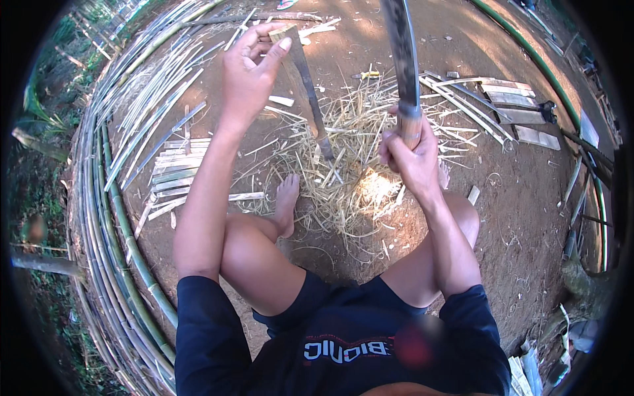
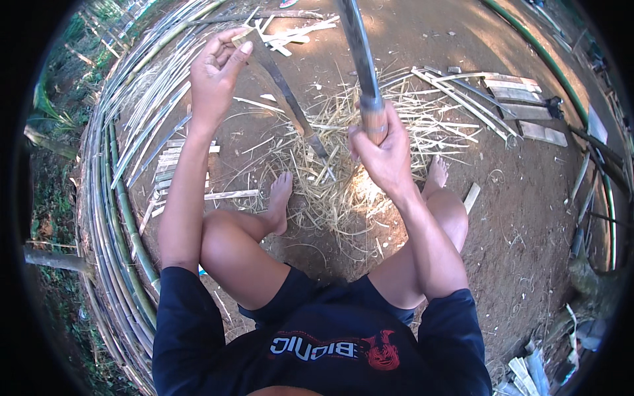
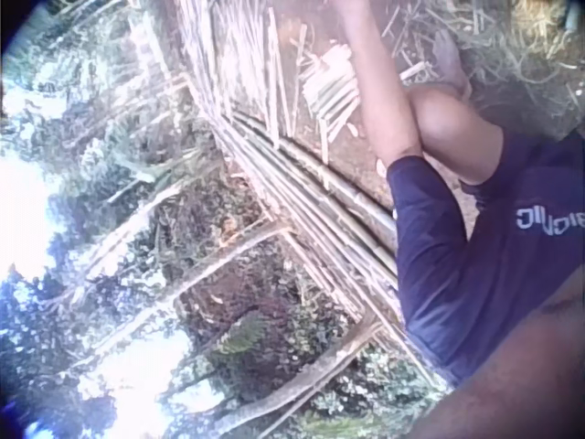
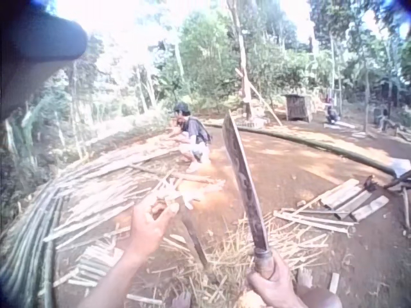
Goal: The person sits on the ground and uses a machete to split long bamboo poles into thin strips. They hold the bamboo with one hand and strike it with the machete in the other, creating a pile of processed bamboo strips.
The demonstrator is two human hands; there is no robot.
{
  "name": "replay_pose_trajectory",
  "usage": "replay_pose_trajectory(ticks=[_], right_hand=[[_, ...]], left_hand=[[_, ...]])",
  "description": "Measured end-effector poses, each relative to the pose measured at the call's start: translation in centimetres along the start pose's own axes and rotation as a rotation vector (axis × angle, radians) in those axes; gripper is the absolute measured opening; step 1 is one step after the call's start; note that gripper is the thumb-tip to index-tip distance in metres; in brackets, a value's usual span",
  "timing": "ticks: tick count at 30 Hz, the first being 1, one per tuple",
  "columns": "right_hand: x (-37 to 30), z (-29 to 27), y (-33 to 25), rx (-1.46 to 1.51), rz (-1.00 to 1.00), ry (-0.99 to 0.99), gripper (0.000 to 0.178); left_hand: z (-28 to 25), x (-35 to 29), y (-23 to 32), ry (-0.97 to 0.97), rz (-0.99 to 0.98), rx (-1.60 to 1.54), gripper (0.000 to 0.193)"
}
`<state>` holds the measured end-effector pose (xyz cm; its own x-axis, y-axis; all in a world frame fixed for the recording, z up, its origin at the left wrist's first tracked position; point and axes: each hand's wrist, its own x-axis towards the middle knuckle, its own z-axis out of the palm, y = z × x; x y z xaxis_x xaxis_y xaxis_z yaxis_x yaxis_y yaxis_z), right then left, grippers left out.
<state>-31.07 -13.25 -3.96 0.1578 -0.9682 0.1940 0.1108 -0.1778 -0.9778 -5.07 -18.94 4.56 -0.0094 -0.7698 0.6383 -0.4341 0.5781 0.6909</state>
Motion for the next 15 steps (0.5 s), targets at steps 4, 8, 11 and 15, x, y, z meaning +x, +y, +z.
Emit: replay_pose_trajectory(ticks=[4, 8, 11, 15], right_hand=[[-1.4, 0.9, 1.2, -0.033, -0.024, -0.05, 0.017], [-1.7, 1.5, 0.6, -0.167, -0.084, -0.045, 0.016], [-1.3, 1.7, 0.7, -0.216, -0.124, -0.024, 0.019], [-0.6, 1.8, 0.9, -0.131, -0.016, -0.034, 0.022]], left_hand=[[0.4, -0.4, 1.0, -0.003, 0.035, 0.013, 0.03], [0.5, -0.5, 2.0, -0.02, 0.064, 0.008, 0.029], [1.0, -0.6, 2.3, -0.035, 0.079, 0.03, 0.027], [0.9, -0.7, 1.9, -0.074, 0.052, 0.097, 0.026]])
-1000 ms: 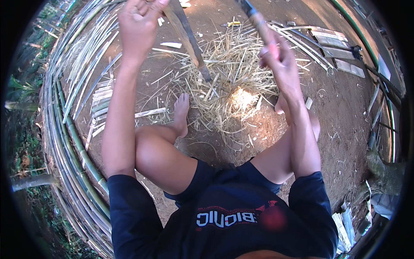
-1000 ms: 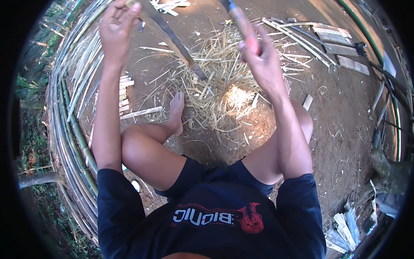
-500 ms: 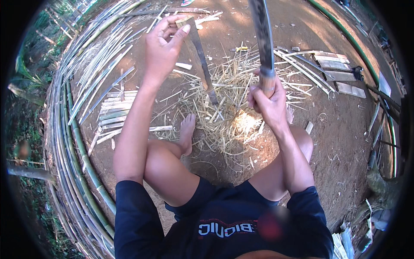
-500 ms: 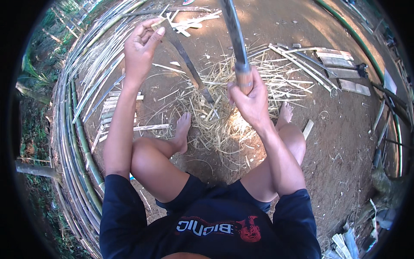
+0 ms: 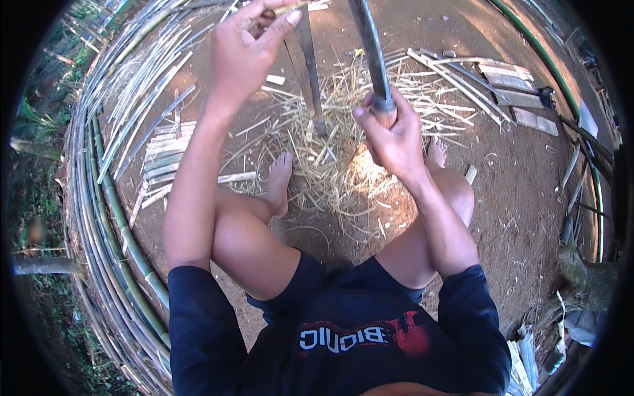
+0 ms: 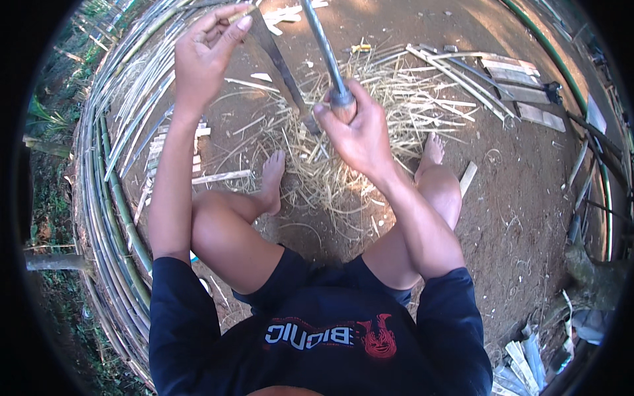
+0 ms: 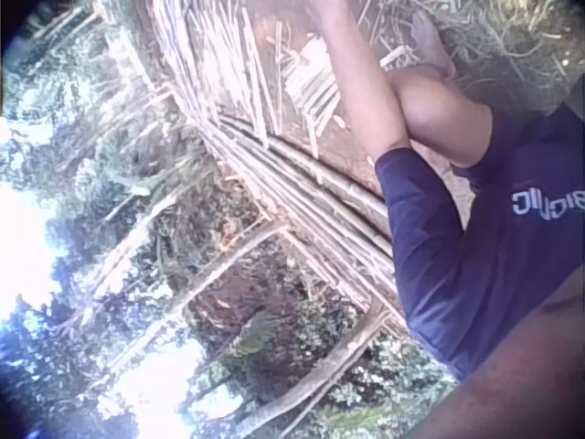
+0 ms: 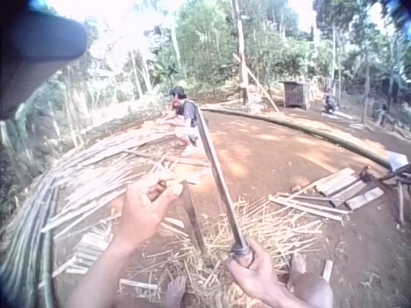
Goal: The person sits on the ground and uses a machete to split long bamboo poles into thin strips. They hold the bamboo with one hand and strike it with the machete in the other, creating a pile of processed bamboo strips.
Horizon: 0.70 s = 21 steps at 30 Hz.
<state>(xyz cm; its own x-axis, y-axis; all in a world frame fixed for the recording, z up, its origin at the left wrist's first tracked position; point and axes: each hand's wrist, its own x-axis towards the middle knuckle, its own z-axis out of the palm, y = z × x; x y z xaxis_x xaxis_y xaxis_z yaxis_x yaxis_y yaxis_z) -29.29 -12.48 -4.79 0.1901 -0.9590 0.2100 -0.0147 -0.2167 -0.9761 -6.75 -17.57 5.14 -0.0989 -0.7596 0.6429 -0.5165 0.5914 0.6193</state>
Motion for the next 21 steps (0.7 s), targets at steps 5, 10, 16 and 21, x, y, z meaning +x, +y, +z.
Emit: replay_pose_trajectory(ticks=[5, 10, 16, 21], right_hand=[[0.4, 0.1, -0.5, 0.11, -0.008, 0.039, 0.024], [0.2, 0.0, -0.5, 0.083, -0.051, 0.05, 0.037], [0.3, 0.2, -0.2, 0.084, -0.036, 0.031, 0.036], [0.5, 0.3, 0.5, 0.027, -0.086, 0.015, 0.037]], left_hand=[[0.5, 0.1, 2.0, 0.045, -0.052, -0.112, 0.016], [0.6, 0.0, 2.0, 0.025, -0.073, -0.089, 0.015], [0.7, 0.4, 2.0, 0.011, 0.061, -0.045, 0.016], [0.7, 0.6, 1.3, 0.045, 0.069, -0.088, 0.017]])
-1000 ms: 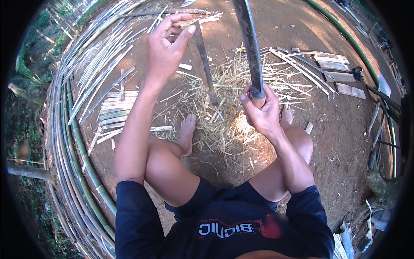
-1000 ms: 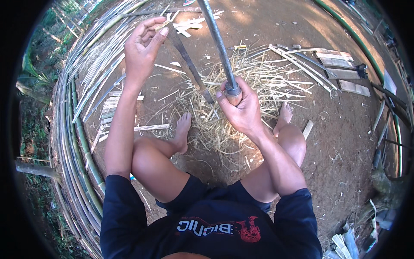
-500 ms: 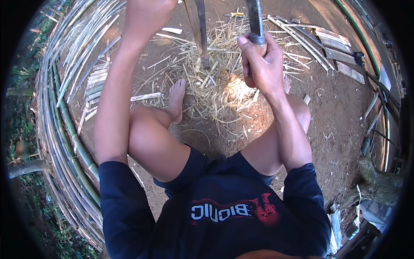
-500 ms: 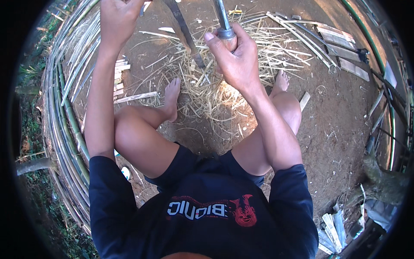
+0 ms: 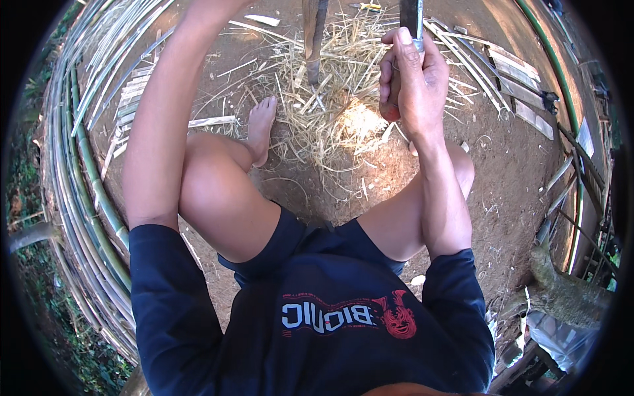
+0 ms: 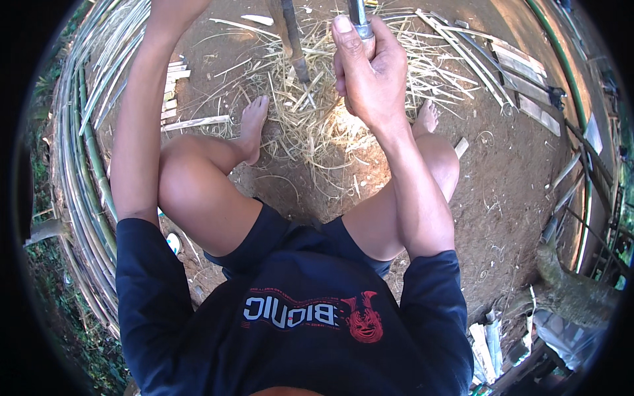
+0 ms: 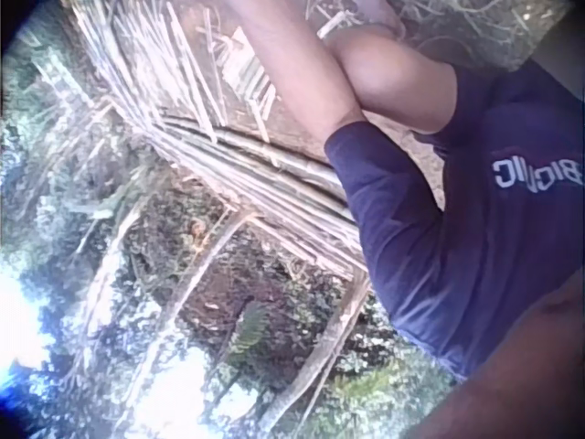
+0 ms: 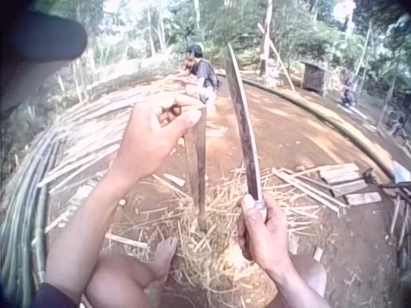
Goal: The person sits on the ground and uses a machete to split long bamboo poles into thin strips. They hold the bamboo with one hand and strike it with the machete in the other, creating a pile of processed bamboo strips.
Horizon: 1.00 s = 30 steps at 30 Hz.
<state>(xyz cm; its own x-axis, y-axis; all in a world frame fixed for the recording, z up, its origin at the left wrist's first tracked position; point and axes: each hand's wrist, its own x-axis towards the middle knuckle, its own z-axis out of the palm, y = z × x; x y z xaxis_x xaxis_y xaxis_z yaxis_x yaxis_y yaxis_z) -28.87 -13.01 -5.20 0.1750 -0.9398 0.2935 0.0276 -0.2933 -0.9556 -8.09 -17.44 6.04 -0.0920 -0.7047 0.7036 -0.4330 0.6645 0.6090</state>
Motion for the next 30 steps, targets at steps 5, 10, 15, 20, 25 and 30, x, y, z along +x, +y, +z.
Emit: replay_pose_trajectory(ticks=[5, 10, 15, 20, 25, 30], right_hand=[[-0.1, 0.2, 0.1, 0.028, 0.023, -0.009, 0.042], [0.1, 0.6, 0.0, 0.097, 0.032, -0.008, 0.046], [0.2, 0.8, -0.7, 0.08, 0.019, -0.038, 0.046], [0.5, 1.1, -1.0, 0.074, -0.008, -0.046, 0.051], [0.8, 1.5, -1.3, 0.105, 0.043, -0.034, 0.046], [0.7, 1.2, -1.5, 0.093, -0.014, -0.03, 0.045]], left_hand=[[-0.4, -0.1, -1.5, 0.034, 0.088, 0.054, 0.015], [-0.7, -0.1, -0.2, 0.006, 0.04, 0.073, 0.015], [-0.8, -0.2, 0.0, 0.01, -0.113, 0.013, 0.014], [-1.2, -0.3, -1.7, -0.048, -0.108, 0.077, 0.024], [-1.1, -0.4, -1.6, -0.037, -0.064, 0.187, 0.021], [-0.2, -0.3, -0.9, 0.011, -0.032, 0.079, 0.018]])
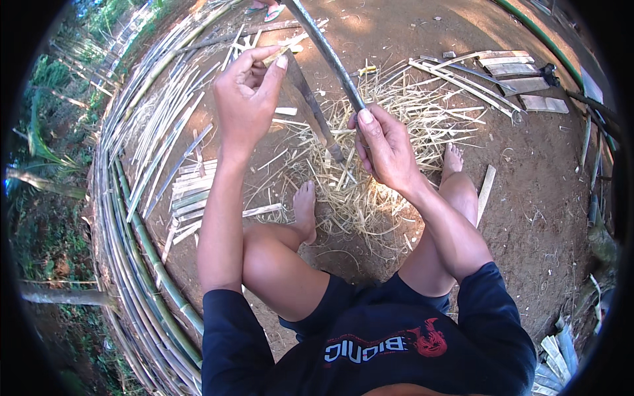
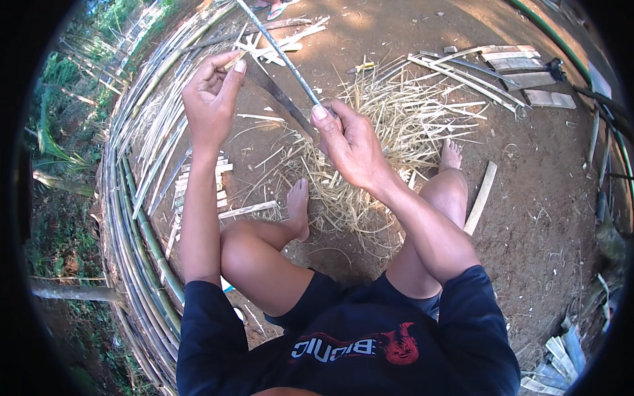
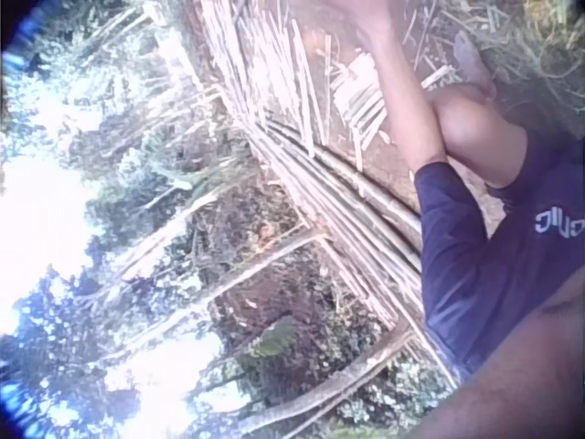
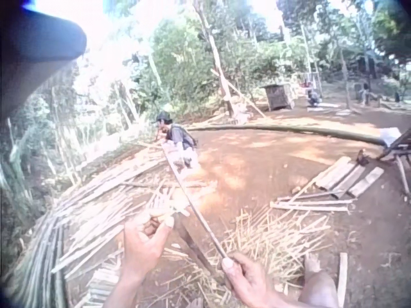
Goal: The person sits on the ground and uses a machete to split long bamboo poles into thin strips. They hold the bamboo with one hand and strike it with the machete in the other, creating a pile of processed bamboo strips.
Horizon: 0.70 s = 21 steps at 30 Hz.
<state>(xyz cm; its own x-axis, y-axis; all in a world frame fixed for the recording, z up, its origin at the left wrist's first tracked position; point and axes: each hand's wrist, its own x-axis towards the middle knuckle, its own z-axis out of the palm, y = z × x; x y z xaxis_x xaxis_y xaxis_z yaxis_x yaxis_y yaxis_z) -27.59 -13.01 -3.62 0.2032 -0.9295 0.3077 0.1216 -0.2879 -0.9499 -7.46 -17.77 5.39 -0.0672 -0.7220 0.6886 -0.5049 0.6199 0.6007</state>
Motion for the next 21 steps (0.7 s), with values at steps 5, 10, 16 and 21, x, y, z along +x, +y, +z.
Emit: replay_pose_trajectory(ticks=[5, 10, 16, 21], right_hand=[[-0.3, -0.4, -0.5, -0.036, -0.036, -0.032, 0.046], [-0.7, -0.7, -1.5, 0.007, 0.02, -0.056, 0.048], [-0.8, -1.1, -2.1, 0.048, 0.043, -0.07, 0.048], [-0.7, -1.3, -1.9, 0.033, 0.037, -0.062, 0.048]], left_hand=[[0.6, -0.3, 1.1, -0.011, -0.034, -0.008, 0.018], [0.6, -0.6, 2.4, -0.089, -0.093, 0.052, 0.019], [1.6, -0.7, 2.6, -0.105, -0.06, -0.026, 0.017], [2.1, -0.7, 3.0, -0.124, -0.039, -0.006, 0.016]])
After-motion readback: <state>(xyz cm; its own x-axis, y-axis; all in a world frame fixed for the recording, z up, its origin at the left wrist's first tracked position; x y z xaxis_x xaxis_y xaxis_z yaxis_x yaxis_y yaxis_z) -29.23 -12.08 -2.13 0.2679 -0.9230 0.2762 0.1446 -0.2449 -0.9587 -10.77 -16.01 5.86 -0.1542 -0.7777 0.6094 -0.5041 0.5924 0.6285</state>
